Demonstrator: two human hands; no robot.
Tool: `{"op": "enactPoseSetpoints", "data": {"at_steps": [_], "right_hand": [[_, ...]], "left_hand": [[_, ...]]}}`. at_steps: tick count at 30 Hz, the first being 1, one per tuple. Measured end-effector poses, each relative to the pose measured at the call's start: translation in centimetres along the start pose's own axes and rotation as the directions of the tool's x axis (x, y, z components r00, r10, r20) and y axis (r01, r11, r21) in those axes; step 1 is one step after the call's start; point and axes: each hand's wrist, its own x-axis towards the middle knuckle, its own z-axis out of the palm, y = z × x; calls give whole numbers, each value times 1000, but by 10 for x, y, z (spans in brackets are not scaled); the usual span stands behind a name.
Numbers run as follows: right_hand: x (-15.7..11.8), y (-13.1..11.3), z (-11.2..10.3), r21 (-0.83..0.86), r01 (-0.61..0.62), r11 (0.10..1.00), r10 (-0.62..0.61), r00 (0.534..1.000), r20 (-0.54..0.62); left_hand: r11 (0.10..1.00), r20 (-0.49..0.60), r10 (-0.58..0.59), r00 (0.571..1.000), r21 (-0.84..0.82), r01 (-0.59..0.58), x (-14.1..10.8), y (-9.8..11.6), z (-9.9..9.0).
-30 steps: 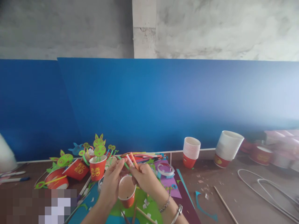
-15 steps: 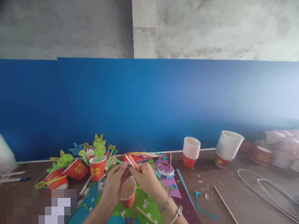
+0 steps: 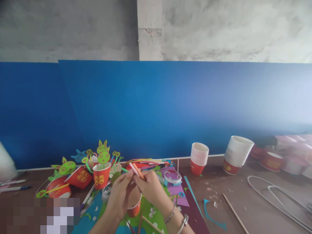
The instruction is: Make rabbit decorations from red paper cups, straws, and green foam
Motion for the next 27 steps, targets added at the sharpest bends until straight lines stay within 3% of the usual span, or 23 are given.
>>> {"op": "enactPoseSetpoints", "data": {"at_steps": [12, 18, 27], "right_hand": [[-2, -5, -10, -70, -36, 997, 40, 998, 51], [0, -4, -14, -26, -36, 999, 37, 999, 16], [0, -4, -11, -49, 2, 999, -2, 1000, 5]], "left_hand": [[998, -18, 62, 998, 18, -62, 5, 4, -5], [996, 70, 30, 997, 78, -35, 5, 6, -6], [990, 29, 60, 998, 124, -64, 4, 2, -3]]}}
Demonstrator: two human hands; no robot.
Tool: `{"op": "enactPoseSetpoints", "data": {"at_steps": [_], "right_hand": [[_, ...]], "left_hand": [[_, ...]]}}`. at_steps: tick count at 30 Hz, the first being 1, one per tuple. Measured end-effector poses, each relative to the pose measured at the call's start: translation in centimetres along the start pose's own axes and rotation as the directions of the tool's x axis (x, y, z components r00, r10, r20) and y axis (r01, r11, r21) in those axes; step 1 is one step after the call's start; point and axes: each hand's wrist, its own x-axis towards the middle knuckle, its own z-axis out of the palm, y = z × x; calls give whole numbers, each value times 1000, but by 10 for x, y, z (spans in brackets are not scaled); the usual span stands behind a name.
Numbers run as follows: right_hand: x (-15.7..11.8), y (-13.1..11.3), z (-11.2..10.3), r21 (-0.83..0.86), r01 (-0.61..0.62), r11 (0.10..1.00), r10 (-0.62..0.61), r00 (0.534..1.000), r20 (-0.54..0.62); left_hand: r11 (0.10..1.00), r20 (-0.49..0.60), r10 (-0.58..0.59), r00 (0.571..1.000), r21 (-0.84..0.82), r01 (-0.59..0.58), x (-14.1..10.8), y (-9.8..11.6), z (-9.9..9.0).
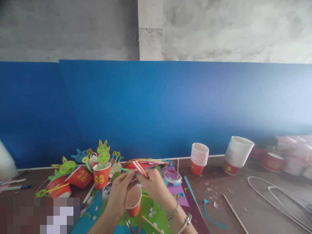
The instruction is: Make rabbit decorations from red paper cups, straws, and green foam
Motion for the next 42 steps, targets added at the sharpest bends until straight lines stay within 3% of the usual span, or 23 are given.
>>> {"op": "enactPoseSetpoints", "data": {"at_steps": [4, 10, 17, 25, 30, 42], "right_hand": [[-1, -2, 4, -9, 12, 1000, -13, 1000, -8], [-2, -4, 6, 60, 25, 998, -22, 999, -38], [-1, -2, 10, 153, -30, 988, 41, 997, -68], [1, -2, 4, 123, -47, 991, 46, 999, 6], [1, -1, 1, 156, -49, 987, 55, 998, -30], [2, 2, 8, 94, -8, 995, 15, 997, -73]], "left_hand": [[1000, 41, 11, 999, -11, -11, -2, -2, 1], [995, 6, -15, 1000, -94, 15, -3, -1, 4], [997, 15, 12, 1000, -73, -11, -5, -3, 7], [996, -35, 14, 999, -92, -17, 2, 0, -3], [994, 33, 8, 999, -111, -4, 4, 2, -4], [981, 15, 16, 1000, -194, -13, 1, -6, -1]]}}
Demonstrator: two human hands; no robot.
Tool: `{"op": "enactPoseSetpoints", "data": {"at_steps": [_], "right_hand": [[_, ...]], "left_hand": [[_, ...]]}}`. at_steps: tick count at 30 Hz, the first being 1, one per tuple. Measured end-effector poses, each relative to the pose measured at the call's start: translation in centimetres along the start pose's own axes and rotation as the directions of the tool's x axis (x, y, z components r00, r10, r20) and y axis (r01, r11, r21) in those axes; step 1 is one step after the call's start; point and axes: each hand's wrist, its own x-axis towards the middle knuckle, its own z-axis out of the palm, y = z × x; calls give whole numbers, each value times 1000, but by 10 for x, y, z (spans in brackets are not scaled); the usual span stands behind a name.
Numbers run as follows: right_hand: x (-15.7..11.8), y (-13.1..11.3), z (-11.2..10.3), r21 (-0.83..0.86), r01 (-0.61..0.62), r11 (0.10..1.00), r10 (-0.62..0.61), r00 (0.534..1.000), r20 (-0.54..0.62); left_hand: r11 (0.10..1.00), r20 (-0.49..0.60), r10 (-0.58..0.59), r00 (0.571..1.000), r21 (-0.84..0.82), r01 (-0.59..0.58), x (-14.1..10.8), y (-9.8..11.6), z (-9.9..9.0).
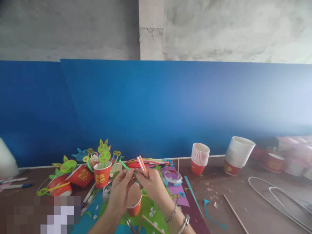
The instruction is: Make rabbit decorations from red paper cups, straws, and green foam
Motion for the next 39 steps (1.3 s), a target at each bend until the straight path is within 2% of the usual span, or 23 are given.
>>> {"op": "enactPoseSetpoints", "data": {"at_steps": [5, 9, 16, 21, 26, 34, 39], "right_hand": [[-3, -1, 5, 31, -11, 999, 10, 999, 37], [-5, -2, 7, 110, 0, 994, -1, 1000, 12], [-5, -5, 7, 121, -2, 993, 9, 998, -55], [-3, -2, 2, 77, 6, 997, -7, 1000, 12], [-3, -7, -4, 46, -50, 998, 47, 997, 62], [-1, -8, -5, 74, -64, 995, 59, 996, 61], [-2, -7, -5, 48, -44, 998, 41, 997, 62]], "left_hand": [[998, -11, -23, 1000, -60, 23, -4, 1, 7], [997, -2, -11, 1000, -78, 11, -4, 4, 8], [998, 10, -19, 1000, -56, 19, -9, 3, 12], [998, 18, -27, 999, -55, 28, -10, 2, 13], [998, 26, -15, 1000, -60, 17, -4, 2, 5], [999, 99, -45, 994, -25, 48, -5, 7, 8], [999, 87, -43, 995, -2, 43, -5, 5, 10]]}}
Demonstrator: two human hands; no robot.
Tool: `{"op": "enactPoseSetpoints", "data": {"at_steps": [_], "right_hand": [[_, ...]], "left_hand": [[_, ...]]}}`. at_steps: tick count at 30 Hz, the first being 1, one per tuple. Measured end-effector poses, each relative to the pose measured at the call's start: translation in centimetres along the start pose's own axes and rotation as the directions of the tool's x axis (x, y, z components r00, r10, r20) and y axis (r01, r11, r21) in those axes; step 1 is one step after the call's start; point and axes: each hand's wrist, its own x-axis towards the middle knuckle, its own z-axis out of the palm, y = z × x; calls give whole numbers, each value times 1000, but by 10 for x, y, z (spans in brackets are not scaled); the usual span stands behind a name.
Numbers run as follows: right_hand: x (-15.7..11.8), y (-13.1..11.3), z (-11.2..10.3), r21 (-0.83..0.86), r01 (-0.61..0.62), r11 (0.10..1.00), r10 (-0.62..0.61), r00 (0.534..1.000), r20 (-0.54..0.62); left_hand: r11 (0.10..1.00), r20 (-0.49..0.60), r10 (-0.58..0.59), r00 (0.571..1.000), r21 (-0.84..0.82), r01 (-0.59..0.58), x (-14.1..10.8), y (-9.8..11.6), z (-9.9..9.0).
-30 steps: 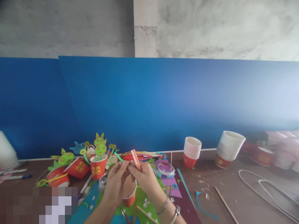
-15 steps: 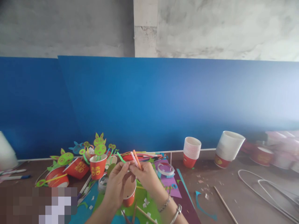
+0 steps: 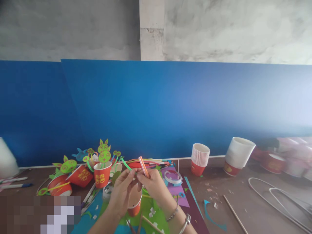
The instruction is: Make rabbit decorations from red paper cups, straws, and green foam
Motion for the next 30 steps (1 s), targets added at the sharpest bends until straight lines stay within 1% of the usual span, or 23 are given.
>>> {"op": "enactPoseSetpoints", "data": {"at_steps": [5, 8, 11, 13, 14, 16, 19, 22, 24, 26, 28, 30], "right_hand": [[-2, 0, 1, 0, 14, 1000, -14, 1000, -3], [-2, 0, 0, -71, 38, 997, -38, 999, 0], [-2, 1, -3, -184, 64, 981, -77, 995, -61], [-2, 0, -6, -195, 124, 973, -146, 984, -105], [-1, 0, -7, -174, 153, 973, -174, 979, -110], [-1, 0, -8, -106, 163, 981, -172, 982, -81], [-2, -1, -7, -22, 93, 995, -93, 996, -12], [-2, -3, -6, 58, 47, 997, -49, 999, 21], [-3, -4, -5, 91, 33, 995, -36, 999, 29], [-3, -4, -5, 91, 39, 995, -41, 999, 23], [-3, -5, -5, 98, 49, 994, -51, 998, 21], [-4, -6, -4, 125, 28, 992, -31, 999, 26]], "left_hand": [[1000, -28, 2, 1000, 8, -2, 2, 0, -4], [1000, -81, 25, 996, -7, -26, 5, 4, -9], [999, -106, 37, 994, 39, -33, 6, 9, -11], [996, -113, 45, 993, 87, -36, 6, 11, -9], [994, -110, 40, 993, 104, -29, 5, 12, -8], [993, -81, 2, 997, 118, 8, 4, 12, -6], [993, -15, -60, 998, 104, 61, 2, 11, -3], [991, 36, -79, 996, 109, 74, 0, 9, -2], [991, 48, -76, 996, 118, 70, 0, 8, -3], [991, 46, -82, 996, 111, 76, 0, 7, -4], [990, 47, -105, 993, 96, 101, 1, 7, -5], [989, 54, -129, 990, 75, 124, 1, 9, -5]]}}
